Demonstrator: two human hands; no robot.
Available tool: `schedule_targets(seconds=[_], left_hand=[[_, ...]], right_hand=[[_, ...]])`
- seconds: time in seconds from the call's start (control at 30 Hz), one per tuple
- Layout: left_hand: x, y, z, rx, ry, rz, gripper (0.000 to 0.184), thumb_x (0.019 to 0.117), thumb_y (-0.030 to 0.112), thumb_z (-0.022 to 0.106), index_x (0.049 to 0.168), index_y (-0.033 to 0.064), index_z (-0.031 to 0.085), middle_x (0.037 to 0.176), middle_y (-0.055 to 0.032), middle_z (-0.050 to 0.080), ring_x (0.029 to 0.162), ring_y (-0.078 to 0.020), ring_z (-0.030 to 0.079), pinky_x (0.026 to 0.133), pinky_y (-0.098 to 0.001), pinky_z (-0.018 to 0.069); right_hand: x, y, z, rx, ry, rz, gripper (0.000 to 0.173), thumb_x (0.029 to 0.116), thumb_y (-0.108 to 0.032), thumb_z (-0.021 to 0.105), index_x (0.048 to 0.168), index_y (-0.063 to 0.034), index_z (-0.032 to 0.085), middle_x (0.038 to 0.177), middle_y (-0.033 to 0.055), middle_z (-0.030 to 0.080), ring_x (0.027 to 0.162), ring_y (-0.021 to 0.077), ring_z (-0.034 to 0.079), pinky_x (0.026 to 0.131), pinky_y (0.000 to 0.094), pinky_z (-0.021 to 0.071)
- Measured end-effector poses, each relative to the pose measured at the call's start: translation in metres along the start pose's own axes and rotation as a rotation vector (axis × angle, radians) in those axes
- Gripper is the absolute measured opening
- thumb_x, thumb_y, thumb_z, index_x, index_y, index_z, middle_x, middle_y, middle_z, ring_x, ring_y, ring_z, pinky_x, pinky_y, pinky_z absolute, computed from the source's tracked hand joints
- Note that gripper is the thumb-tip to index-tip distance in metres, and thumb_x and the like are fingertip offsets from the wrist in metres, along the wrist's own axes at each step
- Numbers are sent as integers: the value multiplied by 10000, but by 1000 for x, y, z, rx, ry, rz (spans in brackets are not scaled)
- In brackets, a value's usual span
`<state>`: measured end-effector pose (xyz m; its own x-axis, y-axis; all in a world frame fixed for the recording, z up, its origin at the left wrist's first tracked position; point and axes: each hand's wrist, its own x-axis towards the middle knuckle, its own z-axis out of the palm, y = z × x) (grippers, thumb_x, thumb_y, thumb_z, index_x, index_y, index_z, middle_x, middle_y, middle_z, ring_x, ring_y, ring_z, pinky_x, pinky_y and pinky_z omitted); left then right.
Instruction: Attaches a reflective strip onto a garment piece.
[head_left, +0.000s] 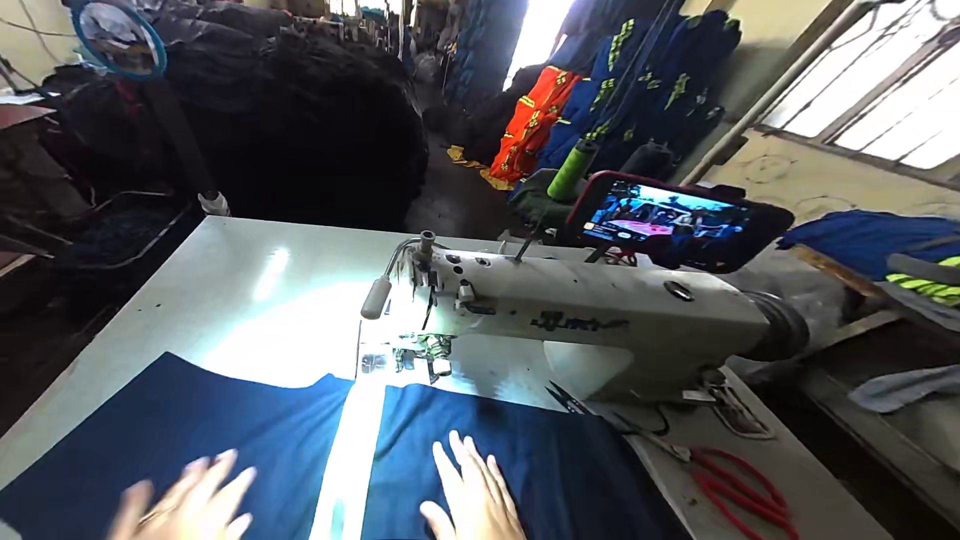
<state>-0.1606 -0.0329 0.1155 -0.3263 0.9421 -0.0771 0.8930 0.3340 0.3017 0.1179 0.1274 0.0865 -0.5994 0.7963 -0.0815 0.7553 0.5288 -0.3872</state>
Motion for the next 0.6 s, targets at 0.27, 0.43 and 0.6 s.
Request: schedule_targets(seconds=[0.27,0.43,0.6], left_hand=[[134,47,76,-146,32,420,450,1062,194,425,1495,222,547,1577,41,483,1479,-136,413,1251,-460,291],[166,77,72,-131,369,255,353,1021,364,515,1290,254,716,1303,8,698,1204,-224,658,1007,-524,519],[199,91,85,-147,254,146,274,1014,364,552,1105,180,734,1186,-45,703,1135,-267,651,977,-581,471]], right_hand=[[2,30,23,-157,105,-22,594,1049,-523,430,1552,-210,481,1630,118,399,1525,373,323,1218,675,183],[-1,37,22,-202,95,-10,587,1057,-517,402,1560,-222,465,1639,107,387,1533,362,309,1224,669,173],[4,35,22,-206,107,-8,593,1047,-526,418,1551,-220,480,1634,101,397,1529,353,319,1224,664,177]])
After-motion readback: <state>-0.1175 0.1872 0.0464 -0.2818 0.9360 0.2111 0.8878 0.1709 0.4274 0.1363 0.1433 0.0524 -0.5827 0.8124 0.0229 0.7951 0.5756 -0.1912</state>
